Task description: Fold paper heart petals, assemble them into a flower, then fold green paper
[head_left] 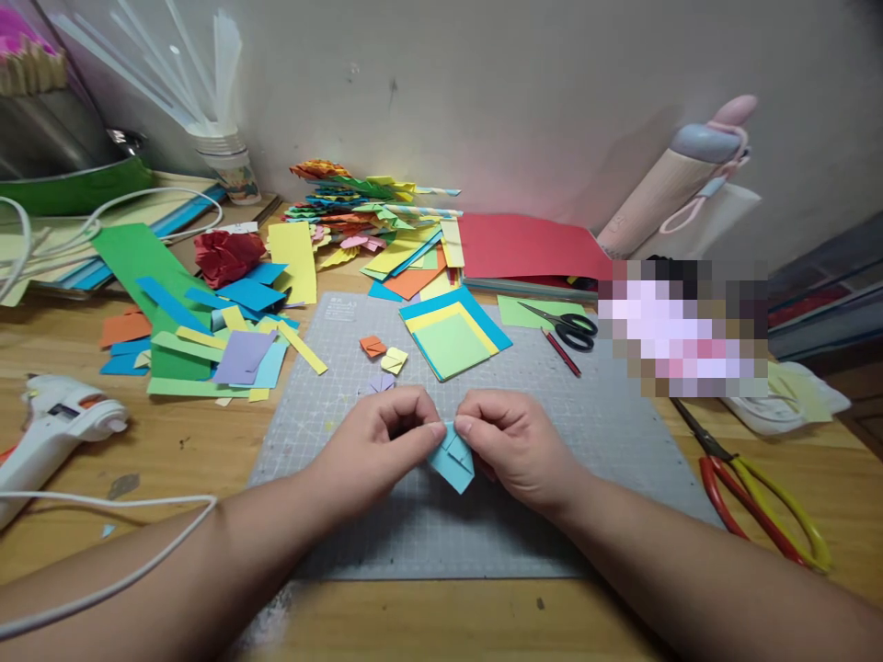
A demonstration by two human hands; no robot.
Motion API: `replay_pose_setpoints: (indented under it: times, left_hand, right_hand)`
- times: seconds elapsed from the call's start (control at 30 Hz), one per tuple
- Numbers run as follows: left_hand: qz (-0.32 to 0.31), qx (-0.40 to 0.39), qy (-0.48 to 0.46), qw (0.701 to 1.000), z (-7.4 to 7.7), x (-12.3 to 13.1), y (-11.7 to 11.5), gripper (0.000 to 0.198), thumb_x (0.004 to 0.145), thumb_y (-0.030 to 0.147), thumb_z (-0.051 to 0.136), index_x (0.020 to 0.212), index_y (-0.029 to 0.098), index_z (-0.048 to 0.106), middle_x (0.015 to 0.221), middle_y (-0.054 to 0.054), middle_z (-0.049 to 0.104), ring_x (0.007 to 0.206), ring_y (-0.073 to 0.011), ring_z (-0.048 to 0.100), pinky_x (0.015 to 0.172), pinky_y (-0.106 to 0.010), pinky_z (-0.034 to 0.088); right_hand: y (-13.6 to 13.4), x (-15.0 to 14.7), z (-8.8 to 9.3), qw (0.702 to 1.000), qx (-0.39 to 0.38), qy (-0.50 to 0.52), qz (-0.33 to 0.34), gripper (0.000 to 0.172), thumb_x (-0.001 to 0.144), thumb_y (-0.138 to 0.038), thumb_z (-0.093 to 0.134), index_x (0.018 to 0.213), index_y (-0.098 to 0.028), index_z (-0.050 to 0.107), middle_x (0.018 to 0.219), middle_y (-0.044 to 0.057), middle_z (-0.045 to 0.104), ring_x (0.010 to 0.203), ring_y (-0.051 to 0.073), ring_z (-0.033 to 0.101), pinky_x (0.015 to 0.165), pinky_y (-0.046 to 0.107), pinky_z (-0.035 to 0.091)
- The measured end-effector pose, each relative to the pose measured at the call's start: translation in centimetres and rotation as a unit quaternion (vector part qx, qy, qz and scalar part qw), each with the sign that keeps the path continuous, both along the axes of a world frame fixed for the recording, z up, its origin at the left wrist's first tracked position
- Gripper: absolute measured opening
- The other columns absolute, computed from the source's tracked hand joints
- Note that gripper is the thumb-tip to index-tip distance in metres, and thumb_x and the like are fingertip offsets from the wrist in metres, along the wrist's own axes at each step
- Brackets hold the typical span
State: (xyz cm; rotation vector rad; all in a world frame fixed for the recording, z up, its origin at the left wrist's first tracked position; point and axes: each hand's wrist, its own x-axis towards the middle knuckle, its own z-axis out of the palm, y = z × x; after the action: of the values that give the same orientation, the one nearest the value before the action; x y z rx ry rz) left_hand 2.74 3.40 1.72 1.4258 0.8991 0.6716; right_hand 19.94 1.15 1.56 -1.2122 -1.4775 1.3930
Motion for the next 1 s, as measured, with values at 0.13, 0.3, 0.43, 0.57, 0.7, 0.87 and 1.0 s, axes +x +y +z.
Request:
replay_pose_setpoints:
  times: [0.13,0.3,0.43,0.57,0.7,0.87,1.0]
  left_hand:
    - [0.009,-0.02,-0.017,1.0,-0.19,-0.35,0.18,0.025,0.078,0.034,0.059,0.062,0.016,0.052,0.058,0.003,0.047,0.057,-0.0111,0.042,0.055,-0.024,0.031]
    - [0.064,0.005,-0.01,0.998,0.0,-0.34,0.22,0.025,0.078,0.032,0.06,0.06,0.016,0.05,0.057,0.004,0.047,0.057,-0.0103,0.041,0.056,-0.024,0.031]
    - [0.063,0.025,0.0,0.998,0.18,-0.17,0.2,0.023,0.078,0.029,0.059,0.061,0.016,0.05,0.059,0.004,0.047,0.059,-0.01,0.042,0.057,-0.023,0.032]
    - [0.037,0.006,-0.007,0.999,0.26,-0.11,0.2,0.022,0.077,0.028,0.057,0.061,0.016,0.048,0.058,0.004,0.045,0.057,-0.0098,0.042,0.055,-0.023,0.032]
    - [0.044,-0.003,-0.019,0.999,0.34,-0.09,0.22,0.021,0.077,0.028,0.057,0.061,0.017,0.048,0.057,0.005,0.045,0.055,-0.0096,0.041,0.054,-0.023,0.032]
    - [0.054,0.004,-0.012,0.998,0.42,-0.1,0.27,0.021,0.076,0.027,0.056,0.06,0.017,0.047,0.057,0.005,0.043,0.055,-0.0091,0.04,0.053,-0.022,0.031]
    - [0.03,0.012,0.001,0.999,0.39,-0.15,0.25,0.02,0.076,0.027,0.057,0.061,0.016,0.049,0.058,0.005,0.045,0.058,-0.0095,0.041,0.056,-0.023,0.031]
  right_hand:
    - [-0.08,-0.11,-0.23,1.0,-0.015,0.016,-0.02,0.029,0.084,-0.036,0.053,0.061,-0.019,0.049,0.048,-0.006,0.043,0.042,0.008,0.037,0.04,0.021,0.027]
    - [-0.06,-0.2,-0.24,0.999,-0.013,0.022,-0.024,0.024,0.084,-0.036,0.054,0.066,-0.019,0.051,0.052,-0.006,0.045,0.043,0.008,0.041,0.042,0.02,0.031]
    - [-0.09,-0.11,-0.09,0.999,-0.018,0.027,-0.007,0.025,0.085,-0.034,0.055,0.065,-0.019,0.051,0.051,-0.007,0.043,0.043,0.007,0.04,0.041,0.02,0.03]
    - [-0.32,-0.06,0.2,0.998,-0.036,0.052,0.013,0.029,0.083,-0.038,0.057,0.063,-0.019,0.048,0.049,-0.007,0.041,0.04,0.006,0.034,0.038,0.02,0.025]
    - [-0.54,-0.15,0.12,0.996,-0.051,0.074,0.015,0.031,0.085,-0.04,0.056,0.064,-0.02,0.044,0.045,-0.009,0.038,0.037,0.006,0.029,0.038,0.02,0.021]
    - [-0.41,-0.26,-0.17,0.996,-0.059,0.061,0.023,0.03,0.086,-0.039,0.053,0.065,-0.02,0.044,0.044,-0.009,0.042,0.038,0.007,0.037,0.04,0.02,0.028]
    - [-0.32,-0.19,-0.37,0.993,-0.078,0.083,0.041,0.028,0.086,-0.039,0.054,0.067,-0.019,0.048,0.047,-0.008,0.042,0.04,0.007,0.043,0.042,0.019,0.033]
